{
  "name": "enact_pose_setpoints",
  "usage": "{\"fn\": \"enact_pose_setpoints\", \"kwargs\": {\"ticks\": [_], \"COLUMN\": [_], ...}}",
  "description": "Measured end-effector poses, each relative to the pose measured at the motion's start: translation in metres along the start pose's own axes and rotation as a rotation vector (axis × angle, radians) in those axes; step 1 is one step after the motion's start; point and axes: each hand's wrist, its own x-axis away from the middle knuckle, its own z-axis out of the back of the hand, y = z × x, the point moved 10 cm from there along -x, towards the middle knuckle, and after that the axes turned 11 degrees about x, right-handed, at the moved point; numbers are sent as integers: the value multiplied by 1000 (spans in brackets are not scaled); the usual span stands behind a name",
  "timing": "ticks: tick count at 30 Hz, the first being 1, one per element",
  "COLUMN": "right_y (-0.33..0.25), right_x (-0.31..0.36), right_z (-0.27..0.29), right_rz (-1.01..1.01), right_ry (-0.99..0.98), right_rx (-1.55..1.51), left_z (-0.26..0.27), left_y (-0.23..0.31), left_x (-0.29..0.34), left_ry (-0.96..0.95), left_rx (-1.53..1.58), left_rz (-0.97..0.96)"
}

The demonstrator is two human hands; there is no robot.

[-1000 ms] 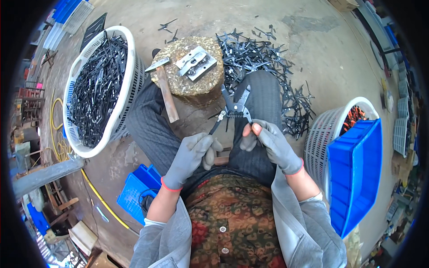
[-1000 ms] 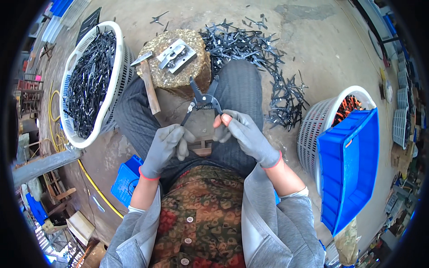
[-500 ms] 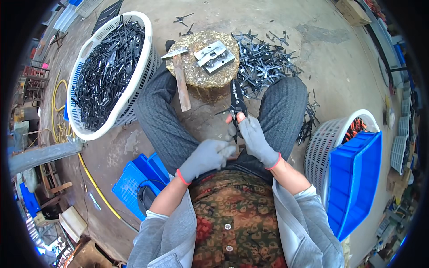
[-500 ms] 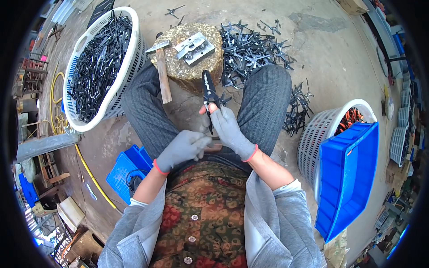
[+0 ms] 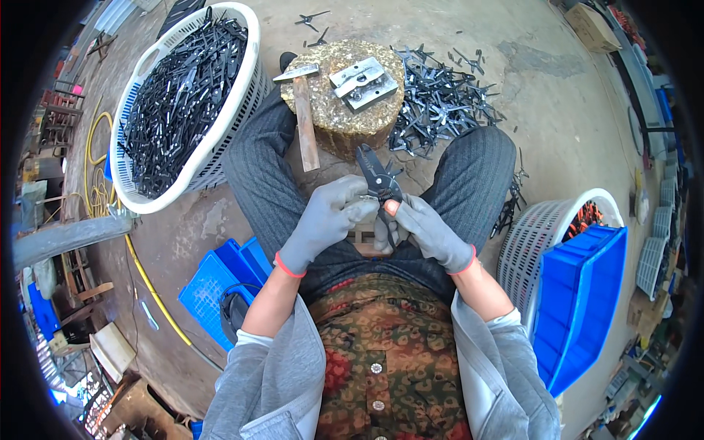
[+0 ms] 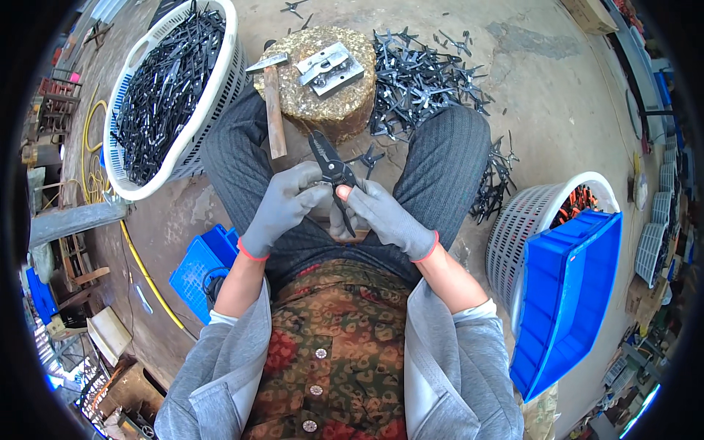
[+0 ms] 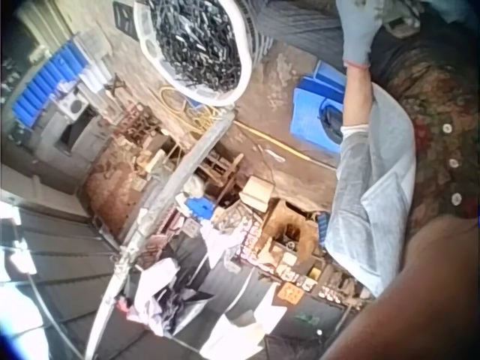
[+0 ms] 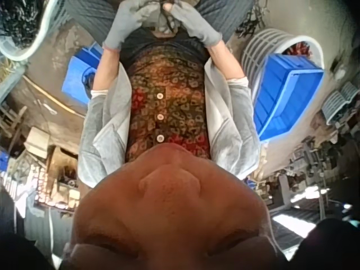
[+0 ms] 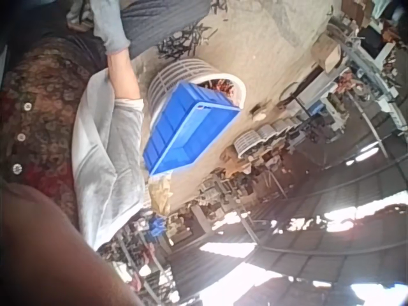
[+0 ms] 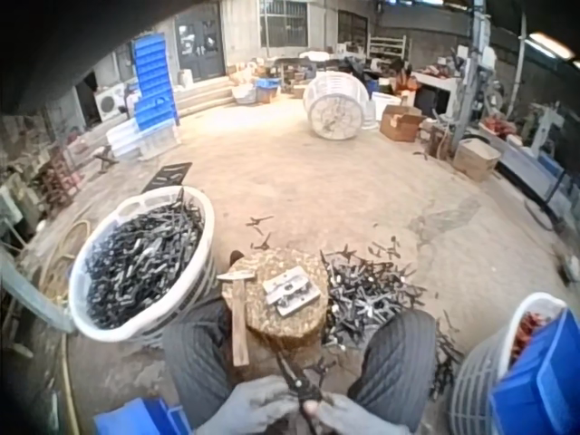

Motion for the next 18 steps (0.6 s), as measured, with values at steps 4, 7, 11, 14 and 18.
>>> {"fn": "enact_pose_setpoints", "kwargs": {"ticks": [4, 7, 11, 14, 18], "right_y": [-4, -9, -8, -4, -1], "right_x": [1, 2, -1, -7, -15], "right_z": [-15, -24, -27, -28, -23], "right_rz": [-45, -39, -72, -99, -112], "right_ry": [-147, -185, -191, -213, -169], "right_rx": [-161, -198, -164, -39, 30], "left_z": [5, 7, 11, 10, 11], "left_y": [7, -3, -9, -12, -15], "left_x": [5, 6, 7, 10, 12], "left_ry": [11, 3, 14, 35, 71], "left_rx": [159, 219, 237, 340, 462], "left_rz": [57, 219, 261, 263, 343]}}
